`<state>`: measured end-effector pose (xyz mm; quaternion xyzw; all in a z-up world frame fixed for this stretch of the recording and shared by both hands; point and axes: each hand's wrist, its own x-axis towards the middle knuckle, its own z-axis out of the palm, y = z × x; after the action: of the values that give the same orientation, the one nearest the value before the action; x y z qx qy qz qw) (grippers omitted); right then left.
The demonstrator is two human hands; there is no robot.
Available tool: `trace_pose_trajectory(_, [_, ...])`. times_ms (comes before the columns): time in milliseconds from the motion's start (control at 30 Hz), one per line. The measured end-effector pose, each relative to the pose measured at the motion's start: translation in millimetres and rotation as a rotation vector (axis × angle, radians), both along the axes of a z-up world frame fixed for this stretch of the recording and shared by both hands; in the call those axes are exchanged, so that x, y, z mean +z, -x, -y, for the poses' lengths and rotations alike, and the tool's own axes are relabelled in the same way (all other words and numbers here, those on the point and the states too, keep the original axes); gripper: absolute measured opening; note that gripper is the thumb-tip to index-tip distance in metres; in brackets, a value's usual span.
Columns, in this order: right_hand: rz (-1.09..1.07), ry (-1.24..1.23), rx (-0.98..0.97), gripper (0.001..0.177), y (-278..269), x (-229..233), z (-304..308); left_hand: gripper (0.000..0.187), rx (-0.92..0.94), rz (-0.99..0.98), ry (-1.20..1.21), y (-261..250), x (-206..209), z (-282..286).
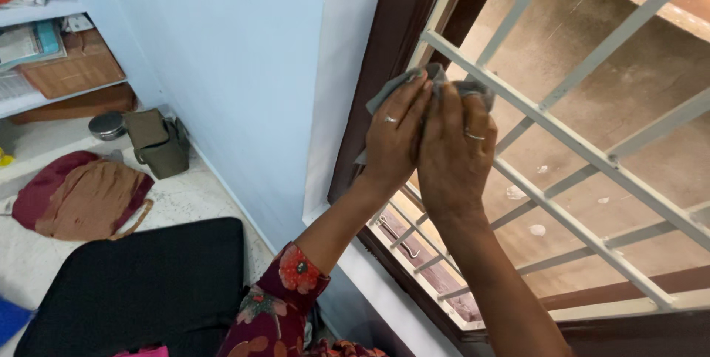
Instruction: The person wipes the metal frame and bars of a window with a grey cloth, moving the cloth along different sections of the frame and between the white bars.
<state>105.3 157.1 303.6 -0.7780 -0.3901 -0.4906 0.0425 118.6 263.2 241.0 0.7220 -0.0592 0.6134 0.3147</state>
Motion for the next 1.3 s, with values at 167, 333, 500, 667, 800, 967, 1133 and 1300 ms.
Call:
trace_pose_trajectory(167, [0.012,0.076,-0.054,0.045,-5,2,15,0.041,-0.015,-0.037,-0.062,7,-1,-1])
trace_pose_trajectory(333, [0.020,0.140,-0.059,0.040,5,7,36,0.028,0.031,-0.007,-0.056,11,1,18])
trace_pose_trajectory(500, [-0.072,0.181,-0.115,0.034,30,23,71,0.030,-0.087,-0.047,-0.120,29,6,44])
trace_pose_trajectory(667, [-0.083,0.226,-0.184,0.027,57,31,125,0.036,-0.190,-0.034,-0.279,40,4,90])
trace_pose_trajectory(800, [-0.207,0.145,-0.227,0.028,78,39,169,0.039,-0.365,-0.029,-0.280,57,5,126])
trace_pose_trajectory(967, [-0.162,0.146,-0.275,0.030,92,30,206,0.036,-0.503,0.003,-0.255,65,6,145])
trace_pose_trajectory(1133, [-0.240,-0.017,-0.178,0.023,112,13,241,0.037,-0.098,-0.063,-0.134,75,10,161])
trace_pose_trajectory(1300, [-0.282,-0.189,-0.167,0.023,129,-9,268,0.028,-0.284,-0.167,-0.017,82,18,185])
